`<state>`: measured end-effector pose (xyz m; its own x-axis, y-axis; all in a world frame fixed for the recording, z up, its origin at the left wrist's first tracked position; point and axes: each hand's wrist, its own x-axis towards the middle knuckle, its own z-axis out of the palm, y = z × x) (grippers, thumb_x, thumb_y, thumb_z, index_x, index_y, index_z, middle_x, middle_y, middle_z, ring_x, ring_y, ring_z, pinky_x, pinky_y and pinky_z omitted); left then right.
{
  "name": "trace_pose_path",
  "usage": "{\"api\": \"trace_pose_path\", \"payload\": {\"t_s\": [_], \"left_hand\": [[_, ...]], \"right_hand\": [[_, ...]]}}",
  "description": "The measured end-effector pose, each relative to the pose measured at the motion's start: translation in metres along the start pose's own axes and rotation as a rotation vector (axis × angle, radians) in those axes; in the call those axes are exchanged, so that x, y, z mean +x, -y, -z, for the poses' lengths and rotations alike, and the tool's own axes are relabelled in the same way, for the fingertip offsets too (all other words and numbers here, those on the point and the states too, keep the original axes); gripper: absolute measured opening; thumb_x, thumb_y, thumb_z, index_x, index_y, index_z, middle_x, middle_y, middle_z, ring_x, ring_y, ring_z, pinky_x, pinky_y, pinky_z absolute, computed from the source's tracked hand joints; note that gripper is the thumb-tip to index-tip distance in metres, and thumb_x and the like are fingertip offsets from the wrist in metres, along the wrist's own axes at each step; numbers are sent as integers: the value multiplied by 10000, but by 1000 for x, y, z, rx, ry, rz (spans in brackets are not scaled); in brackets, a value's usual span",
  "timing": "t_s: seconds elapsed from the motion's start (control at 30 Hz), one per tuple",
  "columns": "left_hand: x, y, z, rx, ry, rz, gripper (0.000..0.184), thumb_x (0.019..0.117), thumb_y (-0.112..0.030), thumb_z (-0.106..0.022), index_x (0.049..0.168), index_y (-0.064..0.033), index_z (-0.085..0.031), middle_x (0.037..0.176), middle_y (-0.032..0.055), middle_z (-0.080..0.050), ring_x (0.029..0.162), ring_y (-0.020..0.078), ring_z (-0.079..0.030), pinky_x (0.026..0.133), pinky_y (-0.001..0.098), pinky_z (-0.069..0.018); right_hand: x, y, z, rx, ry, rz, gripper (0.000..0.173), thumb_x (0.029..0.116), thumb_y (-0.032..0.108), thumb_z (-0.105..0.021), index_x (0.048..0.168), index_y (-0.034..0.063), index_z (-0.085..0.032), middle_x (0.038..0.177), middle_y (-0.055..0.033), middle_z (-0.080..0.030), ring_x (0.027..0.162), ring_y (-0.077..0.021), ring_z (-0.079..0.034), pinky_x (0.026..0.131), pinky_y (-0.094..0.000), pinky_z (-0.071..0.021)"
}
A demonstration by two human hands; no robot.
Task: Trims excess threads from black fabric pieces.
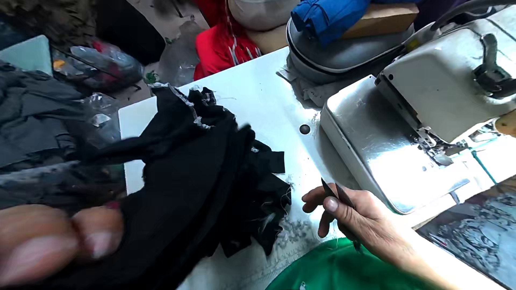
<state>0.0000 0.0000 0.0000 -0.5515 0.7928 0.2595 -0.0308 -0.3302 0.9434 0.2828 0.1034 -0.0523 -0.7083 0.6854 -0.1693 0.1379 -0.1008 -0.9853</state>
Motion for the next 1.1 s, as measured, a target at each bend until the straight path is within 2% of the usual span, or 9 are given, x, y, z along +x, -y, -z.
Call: {"api": "trace_pose_path", "payload": {"t_s": [0.17, 0.3, 0.43, 0.53, 0.6, 0.8, 0.9, 0.97, 1.1], "left_hand": [[23, 7, 72, 111, 228, 38, 275, 1018, -241, -475, 1071, -32, -647, 1005, 70, -704, 981, 199, -693, 947, 359, -547], [-1, -2, 7, 225, -31, 55, 342, 1079, -221, -328, 1125, 2, -582, 969, 20, -694, 894, 83, -674, 880, 234, -525], [12, 14, 69, -55, 368, 143, 405, 914, -454, -691, 1162, -135, -684, 1089, -1, -742, 1038, 122, -712, 950, 252, -548], [-4, 39, 80, -133, 250, 25, 256, 998, -326, -591, 1119, -133, -708, 1005, 0, -754, 919, 121, -729, 874, 271, -580], [8, 56, 110, -306, 541, -18, 291, 1070, -255, -485, 1256, -129, -670, 1113, 4, -741, 969, 136, -733, 865, 304, -606], [-10, 2, 30, -241, 593, 350, 265, 1024, -337, -561, 1208, -221, -712, 1105, -74, -762, 1049, 55, -714, 925, 217, -567], [-42, 5, 21, 7, 541, 360, 244, 1039, -372, -533, 1228, -341, -685, 1190, -178, -719, 1095, -25, -668, 949, 167, -539], [-57, 13, 17, 49, 569, 349, 243, 1042, -301, -551, 1224, -374, -694, 1289, -218, -655, 1179, -31, -617, 1002, 172, -510], [-79, 39, 19, 29, 673, 214, 214, 1048, -296, -555, 1182, -346, -713, 1489, -194, -497, 1380, 23, -462, 1144, 239, -410]], "right_hand": [[-7, 4, -13, -168, 633, 150, 237, 1011, 155, -615, 1162, 15, -731, 1140, -155, -721, 1039, -252, -699, 904, -410, -557], [4, -4, -29, -397, 874, 110, 194, 988, 128, -641, 1112, 17, -740, 1068, -209, -683, 959, -358, -679, 794, -505, -546], [7, -2, -19, -473, 711, 108, 121, 957, 31, -640, 1005, -38, -726, 926, -217, -677, 850, -352, -681, 746, -482, -550], [8, -14, -10, -665, 179, 226, 70, 904, 33, -664, 942, 36, -723, 839, -106, -690, 724, -227, -696, 641, -385, -591], [16, -18, -3, -770, -14, 257, 63, 906, 142, -684, 911, 108, -737, 820, -13, -682, 684, -99, -662, 599, -254, -562], [18, 1, 2, -650, 20, 133, 281, 1025, 290, -554, 1108, 126, -767, 1316, -18, -680, 737, -4, -672, 628, -172, -550], [16, 9, 3, -598, 7, 117, 344, 1048, 335, -517, 1278, 157, -701, 1139, 59, -724, 711, 47, -638, 600, -130, -534], [13, 12, -1, -519, 65, 153, 327, 1052, 360, -514, 1184, 144, -721, 882, 57, -722, 631, 34, -599, 540, -135, -488], [8, 12, -13, -370, 339, 253, 574, 1058, 519, -382, 1154, 52, -702, 826, -58, -700, 702, -102, -649, 643, -260, -540]]}}
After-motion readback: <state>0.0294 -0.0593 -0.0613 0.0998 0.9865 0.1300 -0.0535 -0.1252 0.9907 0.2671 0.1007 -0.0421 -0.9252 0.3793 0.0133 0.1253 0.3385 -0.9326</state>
